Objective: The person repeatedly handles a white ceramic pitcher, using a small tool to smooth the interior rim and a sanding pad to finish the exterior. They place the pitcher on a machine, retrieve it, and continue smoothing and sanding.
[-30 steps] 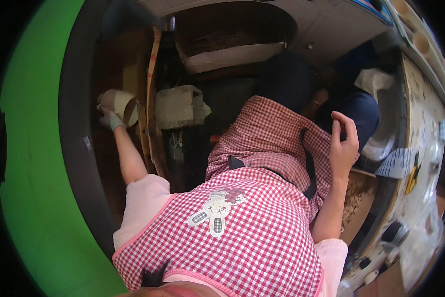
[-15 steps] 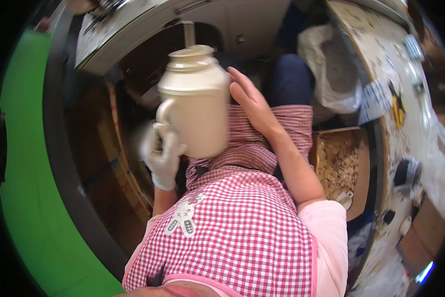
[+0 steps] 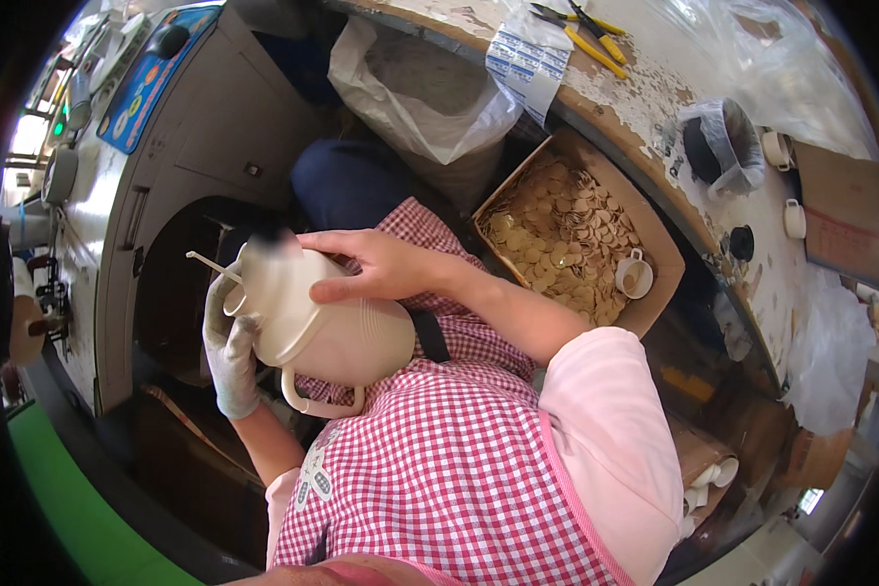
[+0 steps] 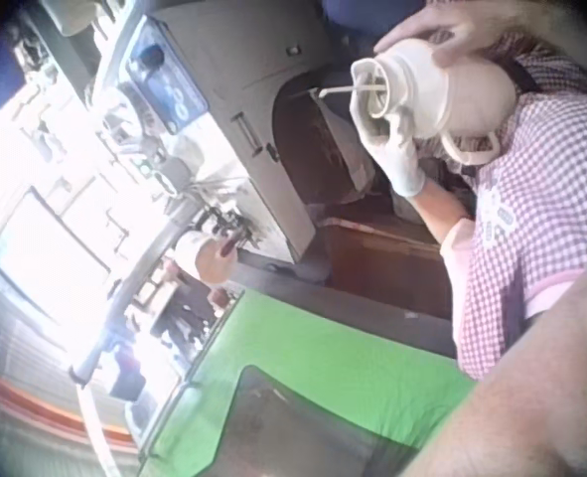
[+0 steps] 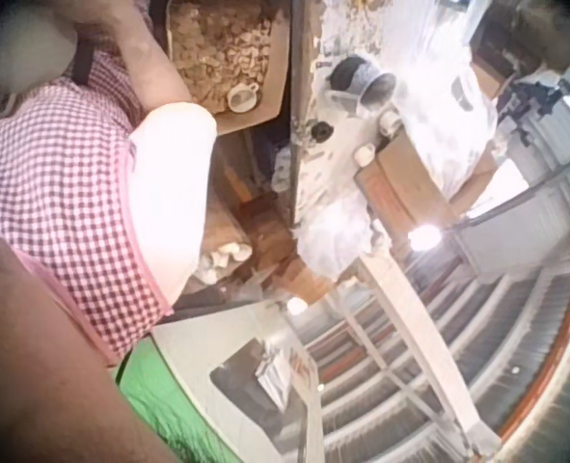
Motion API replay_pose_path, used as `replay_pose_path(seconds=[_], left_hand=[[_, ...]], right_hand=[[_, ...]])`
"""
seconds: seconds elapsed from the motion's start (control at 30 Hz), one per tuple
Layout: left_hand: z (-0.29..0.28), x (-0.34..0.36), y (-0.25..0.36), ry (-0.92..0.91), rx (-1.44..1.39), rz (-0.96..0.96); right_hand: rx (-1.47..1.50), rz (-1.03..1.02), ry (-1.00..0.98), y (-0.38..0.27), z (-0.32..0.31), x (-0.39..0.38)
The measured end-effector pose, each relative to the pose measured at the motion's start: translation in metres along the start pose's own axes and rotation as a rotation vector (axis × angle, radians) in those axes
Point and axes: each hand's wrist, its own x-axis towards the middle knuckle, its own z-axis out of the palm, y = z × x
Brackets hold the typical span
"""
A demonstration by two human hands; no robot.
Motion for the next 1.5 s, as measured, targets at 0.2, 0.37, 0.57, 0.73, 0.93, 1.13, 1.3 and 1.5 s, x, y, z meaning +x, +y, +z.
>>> replay_pose_path(seconds=[0.2, 0.37, 0.57, 0.73, 0.93, 1.13, 1.3, 1.5], left_hand=[[-0.011, 0.003, 0.004, -0.035, 0.096, -0.107], [-0.036, -0.035, 0.016, 0.328, 0.174, 0.293], [-0.090, -0.058, 0.035, 0.409, 0.824, 0.463], [-0.094, -0.063, 0.013, 0.256, 0.903, 0.497], [-0.083, -0.045, 0.005, 0.094, 1.018, 0.573], [-0.087, -0.039, 0.010, -0.013, 0.994, 0.595], [-0.079, -0.038, 0.001, -0.016, 0.941, 0.623], [-0.039, -0.039, -0.030, -0.023, 1.109, 0.625]], right_hand=[[-0.424, -0.008, 0.210, -0.033, -0.087, -0.030], [-1.379, 0.150, 1.101, -0.044, -0.310, -0.086], [-1.559, 0.259, 0.645, 0.000, -0.460, -0.139], [-0.674, 0.189, 0.910, -0.041, -0.360, -0.073], [-0.091, 0.327, 0.017, -0.074, -0.076, 0.003], [-1.139, -0.449, -0.190, -0.087, 0.043, 0.064], [-1.317, -0.615, -0.115, -0.074, 0.059, 0.074], [-1.240, 0.027, -0.321, -0.047, 0.074, 0.081]])
